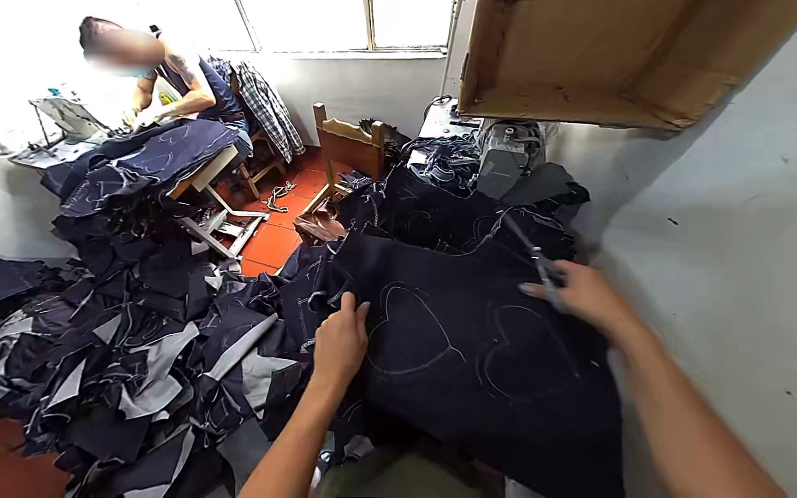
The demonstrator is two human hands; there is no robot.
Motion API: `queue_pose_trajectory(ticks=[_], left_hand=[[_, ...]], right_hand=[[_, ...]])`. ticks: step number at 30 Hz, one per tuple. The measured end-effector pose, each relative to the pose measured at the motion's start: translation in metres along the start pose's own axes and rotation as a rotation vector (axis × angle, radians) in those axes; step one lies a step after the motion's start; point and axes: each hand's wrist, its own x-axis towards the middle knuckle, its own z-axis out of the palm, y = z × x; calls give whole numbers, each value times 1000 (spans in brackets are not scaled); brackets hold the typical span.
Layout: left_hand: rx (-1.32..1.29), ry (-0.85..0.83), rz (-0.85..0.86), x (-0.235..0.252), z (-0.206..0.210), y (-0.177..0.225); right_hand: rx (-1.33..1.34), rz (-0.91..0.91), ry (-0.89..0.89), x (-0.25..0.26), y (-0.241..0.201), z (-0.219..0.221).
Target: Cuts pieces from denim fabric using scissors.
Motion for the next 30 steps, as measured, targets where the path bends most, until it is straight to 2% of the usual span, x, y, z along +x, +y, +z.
queue_pose_trajectory(ticks=[2,4,6,8,10,11,12,13,16,20,23,25,27,28,30], left_hand=[[14,14,-55,17,42,0],[31,114,-61,24,62,7],[43,237,-60,22,68,7],[34,456,-2,30,71,2],[48,662,77,45,73,-3],[86,702,92,52,74,-5],[138,666,69,58,73,-5],[194,550,-2,61,69,-3],[245,-7,-261,71,34,16],[120,-392,-179,84,-16,7],[80,-491,-26,95,-31,-15],[28,-399,33,86,-22,-21],[-17,-240,84,65,-12,-21],[-50,-100,127,53,-6,-26],[-150,363,199,20,20,-56]], right_hand=[[-91,83,96,22,13,42],[-15,100,196,15,15,69],[109,30,196,-12,15,100],[187,-81,165,-30,19,134],[204,-193,166,-33,30,167],[196,-231,177,-29,36,180],[176,-256,197,-24,40,190],[142,-268,212,-18,42,196],[39,-269,209,4,39,191],[-23,-315,156,14,41,184],[80,-467,237,1,23,177],[270,-600,198,-25,-25,172],[421,-724,43,-48,-76,182],[443,-751,-37,-52,-98,191],[357,-712,-124,-44,-126,215]])
